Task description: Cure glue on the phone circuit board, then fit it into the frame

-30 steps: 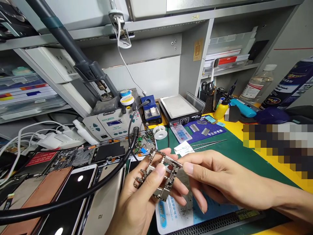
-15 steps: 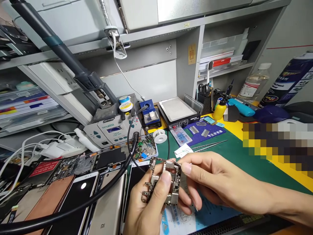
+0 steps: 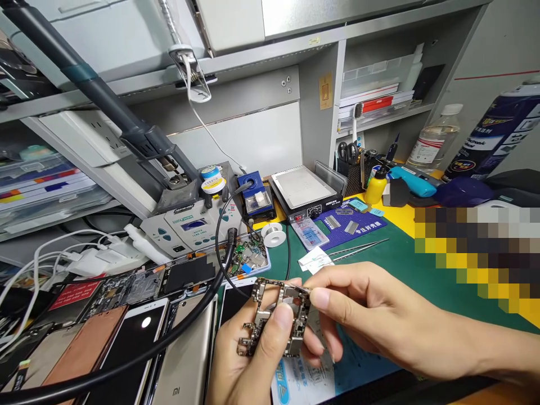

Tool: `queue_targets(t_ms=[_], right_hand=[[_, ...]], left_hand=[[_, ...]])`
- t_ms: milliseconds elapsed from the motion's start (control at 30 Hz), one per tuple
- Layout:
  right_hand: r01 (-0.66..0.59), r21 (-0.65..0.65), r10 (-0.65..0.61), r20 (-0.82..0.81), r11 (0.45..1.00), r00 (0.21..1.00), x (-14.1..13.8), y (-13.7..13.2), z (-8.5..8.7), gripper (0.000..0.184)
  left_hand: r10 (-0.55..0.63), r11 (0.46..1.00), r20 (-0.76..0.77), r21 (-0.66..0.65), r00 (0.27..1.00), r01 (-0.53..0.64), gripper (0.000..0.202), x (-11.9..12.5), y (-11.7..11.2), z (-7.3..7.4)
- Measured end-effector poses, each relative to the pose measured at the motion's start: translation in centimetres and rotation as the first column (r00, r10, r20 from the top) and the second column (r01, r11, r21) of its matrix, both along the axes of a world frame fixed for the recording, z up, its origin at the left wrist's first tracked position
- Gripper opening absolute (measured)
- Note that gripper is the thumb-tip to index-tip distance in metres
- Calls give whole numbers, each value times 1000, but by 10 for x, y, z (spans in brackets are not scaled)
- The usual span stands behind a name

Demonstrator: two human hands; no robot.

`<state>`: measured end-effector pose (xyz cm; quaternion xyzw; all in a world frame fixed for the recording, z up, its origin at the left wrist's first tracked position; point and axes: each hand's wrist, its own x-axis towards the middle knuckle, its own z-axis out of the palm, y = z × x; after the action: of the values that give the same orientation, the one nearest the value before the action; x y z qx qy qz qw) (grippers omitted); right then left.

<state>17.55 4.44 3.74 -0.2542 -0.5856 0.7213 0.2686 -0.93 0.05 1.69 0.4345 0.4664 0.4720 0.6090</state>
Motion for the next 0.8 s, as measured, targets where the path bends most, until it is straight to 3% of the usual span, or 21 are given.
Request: queue_targets(t_ms=[200, 333, 433, 567, 800], right_hand=[[21, 164, -31, 55, 986, 998, 1, -2, 6, 42], [38, 330, -63, 66, 943, 996, 3, -6, 2, 34], [91, 474, -132, 54, 876, 990, 6, -9, -2, 23], [132, 634, -220, 61, 762, 974, 9, -10, -8, 23], [84, 818, -268, 88, 569, 959, 12, -9, -5, 22]], left_hand=[[-21, 998, -1, 63, 1000, 21, 41, -1, 0, 1], [-16, 989, -14, 149, 1000, 18, 34, 0, 1, 2], [-3, 981, -15, 194, 1000, 6, 25, -1, 1, 2], [1, 973, -1, 233, 1000, -1, 16, -5, 0, 3], [-27, 966, -32, 256, 999, 34, 16, -9, 0, 3]])
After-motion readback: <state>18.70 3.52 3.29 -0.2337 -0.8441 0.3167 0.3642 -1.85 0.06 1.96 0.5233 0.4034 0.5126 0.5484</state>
